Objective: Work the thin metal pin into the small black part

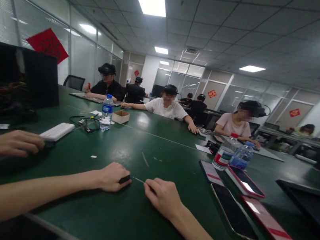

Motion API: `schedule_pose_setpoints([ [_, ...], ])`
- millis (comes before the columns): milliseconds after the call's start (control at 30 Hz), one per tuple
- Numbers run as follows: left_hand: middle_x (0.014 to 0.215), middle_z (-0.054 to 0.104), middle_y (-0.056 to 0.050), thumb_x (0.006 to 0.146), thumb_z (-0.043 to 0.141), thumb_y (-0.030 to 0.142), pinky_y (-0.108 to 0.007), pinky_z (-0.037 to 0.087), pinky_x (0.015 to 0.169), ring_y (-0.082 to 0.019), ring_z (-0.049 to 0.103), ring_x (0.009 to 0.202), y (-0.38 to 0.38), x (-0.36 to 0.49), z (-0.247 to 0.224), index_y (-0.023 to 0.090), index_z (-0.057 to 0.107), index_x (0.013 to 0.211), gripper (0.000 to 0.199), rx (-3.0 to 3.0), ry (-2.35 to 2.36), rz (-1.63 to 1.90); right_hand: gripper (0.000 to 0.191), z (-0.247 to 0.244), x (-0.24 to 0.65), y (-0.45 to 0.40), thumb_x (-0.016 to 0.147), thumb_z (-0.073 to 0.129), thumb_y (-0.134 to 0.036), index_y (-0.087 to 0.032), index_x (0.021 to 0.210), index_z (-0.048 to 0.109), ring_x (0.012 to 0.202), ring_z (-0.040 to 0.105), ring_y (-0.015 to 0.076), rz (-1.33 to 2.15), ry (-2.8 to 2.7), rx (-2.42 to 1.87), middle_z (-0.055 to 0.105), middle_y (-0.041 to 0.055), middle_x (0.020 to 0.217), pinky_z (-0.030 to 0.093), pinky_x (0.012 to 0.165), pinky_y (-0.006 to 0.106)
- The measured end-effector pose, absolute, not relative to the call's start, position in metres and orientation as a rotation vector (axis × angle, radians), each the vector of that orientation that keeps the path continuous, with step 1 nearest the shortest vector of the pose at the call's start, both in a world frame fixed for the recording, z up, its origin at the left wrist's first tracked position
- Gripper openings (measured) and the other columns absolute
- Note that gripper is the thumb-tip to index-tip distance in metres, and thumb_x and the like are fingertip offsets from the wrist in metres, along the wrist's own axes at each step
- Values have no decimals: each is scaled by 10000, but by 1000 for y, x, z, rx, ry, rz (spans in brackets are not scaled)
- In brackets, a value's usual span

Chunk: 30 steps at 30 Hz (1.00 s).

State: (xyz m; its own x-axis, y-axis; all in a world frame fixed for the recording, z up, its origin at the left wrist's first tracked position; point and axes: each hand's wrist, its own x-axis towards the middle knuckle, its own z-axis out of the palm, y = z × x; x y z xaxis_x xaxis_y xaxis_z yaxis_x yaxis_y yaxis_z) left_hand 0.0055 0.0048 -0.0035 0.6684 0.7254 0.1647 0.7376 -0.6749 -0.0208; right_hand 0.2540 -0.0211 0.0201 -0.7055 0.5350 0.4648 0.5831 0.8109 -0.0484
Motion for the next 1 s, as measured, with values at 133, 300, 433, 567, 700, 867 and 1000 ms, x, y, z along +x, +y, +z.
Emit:
schedule_pose_setpoints([
  [133,766,680,-96,925,366,433,-313,478,602,-229,657,677,2,5,0,167,629,828,386,-2802,-1202,-234,288,12,251,-18,956,421,-313,-174,946,673,622,580,97,-140,-2556,-854,650,28,749,432,585,191],
  [300,772,679,-92,923,385,420,-312,476,608,-229,658,681,0,2,1,168,627,827,362,-2820,-1196,-244,291,9,244,-19,957,421,-315,-172,940,674,617,575,90,-144,-2558,-819,648,30,758,427,575,179],
  [433,767,677,-93,927,377,419,-306,471,598,-217,650,658,-1,1,1,168,626,814,371,-2837,-1176,-262,300,10,243,-19,960,415,-319,-168,944,674,614,573,92,-147,-2548,-821,647,33,744,425,574,178],
  [567,769,681,-94,927,368,429,-314,475,622,-217,652,669,-2,2,1,174,627,816,380,-2824,-1162,-260,295,9,243,-20,960,419,-321,-171,952,672,623,577,92,-163,-2566,-839,647,32,751,423,580,178],
  [700,773,683,-108,916,386,440,-320,480,644,-227,657,697,-3,4,2,165,634,816,384,-2798,-1199,-234,291,8,243,-20,962,422,-323,-174,956,673,633,580,91,-168,-2573,-846,646,30,761,424,587,178],
  [867,759,678,-103,919,378,442,-308,475,615,-226,656,681,-4,4,3,164,639,806,398,-2806,-1179,-245,296,9,242,-21,967,408,-311,-171,973,669,632,573,90,-180,-2576,-830,645,33,769,420,583,176],
  [1000,736,668,-89,915,387,455,-298,464,596,-217,649,653,-3,3,1,168,635,793,399,-2817,-1167,-272,308,10,242,-23,972,395,-310,-165,990,666,640,572,93,-215,-2605,-841,644,42,781,416,589,180],
])
